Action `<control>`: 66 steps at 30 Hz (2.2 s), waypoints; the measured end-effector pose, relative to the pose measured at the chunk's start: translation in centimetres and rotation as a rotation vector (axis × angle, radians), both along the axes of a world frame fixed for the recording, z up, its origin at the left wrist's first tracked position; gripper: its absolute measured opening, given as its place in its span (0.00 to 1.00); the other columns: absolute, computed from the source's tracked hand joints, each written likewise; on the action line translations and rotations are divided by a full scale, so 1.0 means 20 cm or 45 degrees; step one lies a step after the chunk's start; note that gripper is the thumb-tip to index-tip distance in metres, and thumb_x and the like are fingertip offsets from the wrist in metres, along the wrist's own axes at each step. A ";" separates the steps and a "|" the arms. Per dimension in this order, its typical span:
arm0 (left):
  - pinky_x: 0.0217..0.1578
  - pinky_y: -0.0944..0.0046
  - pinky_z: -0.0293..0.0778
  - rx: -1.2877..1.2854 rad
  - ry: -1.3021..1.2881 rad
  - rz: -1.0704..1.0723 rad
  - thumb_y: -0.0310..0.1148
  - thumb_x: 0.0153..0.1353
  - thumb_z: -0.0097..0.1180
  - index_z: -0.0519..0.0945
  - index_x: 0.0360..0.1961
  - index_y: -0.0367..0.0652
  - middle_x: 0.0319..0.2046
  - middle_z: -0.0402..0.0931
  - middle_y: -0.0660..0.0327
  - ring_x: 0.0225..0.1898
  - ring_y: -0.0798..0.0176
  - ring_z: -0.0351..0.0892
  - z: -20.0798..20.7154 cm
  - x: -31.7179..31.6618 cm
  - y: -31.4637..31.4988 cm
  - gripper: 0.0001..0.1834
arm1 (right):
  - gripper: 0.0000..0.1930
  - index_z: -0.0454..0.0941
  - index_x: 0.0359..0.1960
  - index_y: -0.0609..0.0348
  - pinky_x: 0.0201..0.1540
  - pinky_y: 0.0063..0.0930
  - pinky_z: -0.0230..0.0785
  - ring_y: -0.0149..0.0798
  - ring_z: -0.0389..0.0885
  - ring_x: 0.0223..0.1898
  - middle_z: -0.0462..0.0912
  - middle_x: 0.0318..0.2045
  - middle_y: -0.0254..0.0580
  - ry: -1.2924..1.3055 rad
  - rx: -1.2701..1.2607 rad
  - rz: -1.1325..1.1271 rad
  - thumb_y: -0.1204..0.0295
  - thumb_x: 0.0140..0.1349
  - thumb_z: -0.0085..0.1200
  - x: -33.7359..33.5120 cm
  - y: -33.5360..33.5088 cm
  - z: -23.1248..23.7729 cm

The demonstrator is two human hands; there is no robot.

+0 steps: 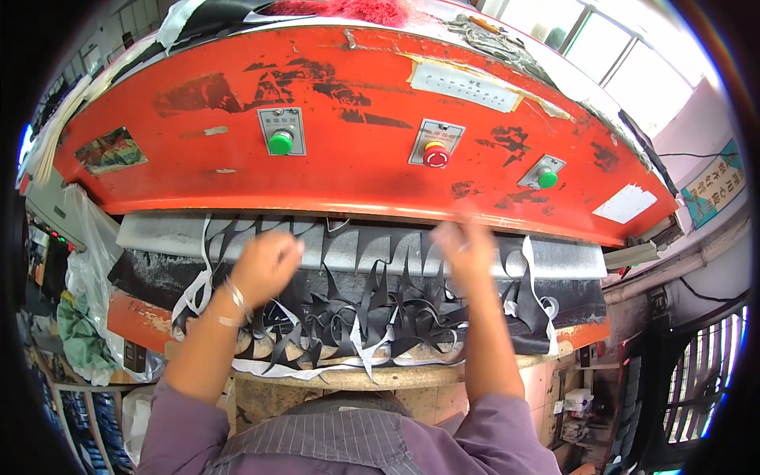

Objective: Operate a hydraulic press machine with a cutting die to cut shoe components from a sheet of leather or synthetic material.

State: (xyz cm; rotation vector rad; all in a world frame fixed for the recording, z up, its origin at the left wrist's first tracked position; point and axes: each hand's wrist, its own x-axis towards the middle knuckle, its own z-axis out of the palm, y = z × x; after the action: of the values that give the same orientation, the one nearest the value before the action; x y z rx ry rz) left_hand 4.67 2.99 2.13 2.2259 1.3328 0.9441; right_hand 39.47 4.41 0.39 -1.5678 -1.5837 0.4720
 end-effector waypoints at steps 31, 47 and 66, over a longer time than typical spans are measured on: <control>0.54 0.52 0.67 -0.011 0.189 -0.137 0.32 0.52 0.60 0.78 0.45 0.39 0.42 0.75 0.53 0.51 0.46 0.73 -0.41 0.07 0.06 0.19 | 0.38 0.64 0.57 0.57 0.50 0.47 0.72 0.59 0.77 0.49 0.67 0.51 0.58 -0.503 -0.664 0.210 0.48 0.49 0.63 -0.99 0.43 -0.14; 0.57 0.51 0.63 -0.226 -0.116 -0.041 0.28 0.53 0.52 0.71 0.44 0.40 0.43 0.77 0.52 0.53 0.51 0.73 -0.50 0.36 0.38 0.16 | 0.38 0.69 0.55 0.53 0.56 0.46 0.65 0.60 0.74 0.53 0.72 0.52 0.55 -0.349 -0.477 0.166 0.44 0.47 0.64 -0.42 0.30 -0.25; 0.64 0.58 0.56 -0.476 -0.821 0.039 0.28 0.66 0.45 0.67 0.51 0.35 0.52 0.76 0.45 0.62 0.52 0.69 -0.54 0.33 0.39 0.14 | 0.31 0.70 0.50 0.67 0.55 0.47 0.65 0.62 0.67 0.52 0.73 0.48 0.61 -0.389 -0.205 0.137 0.60 0.48 0.66 -0.62 0.21 -0.25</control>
State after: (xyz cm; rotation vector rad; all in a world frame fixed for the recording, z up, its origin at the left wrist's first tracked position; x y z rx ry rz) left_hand 11.20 10.83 -8.66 1.4483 1.1169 1.1747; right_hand 27.03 8.71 -4.51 -1.7457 -1.9085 0.4429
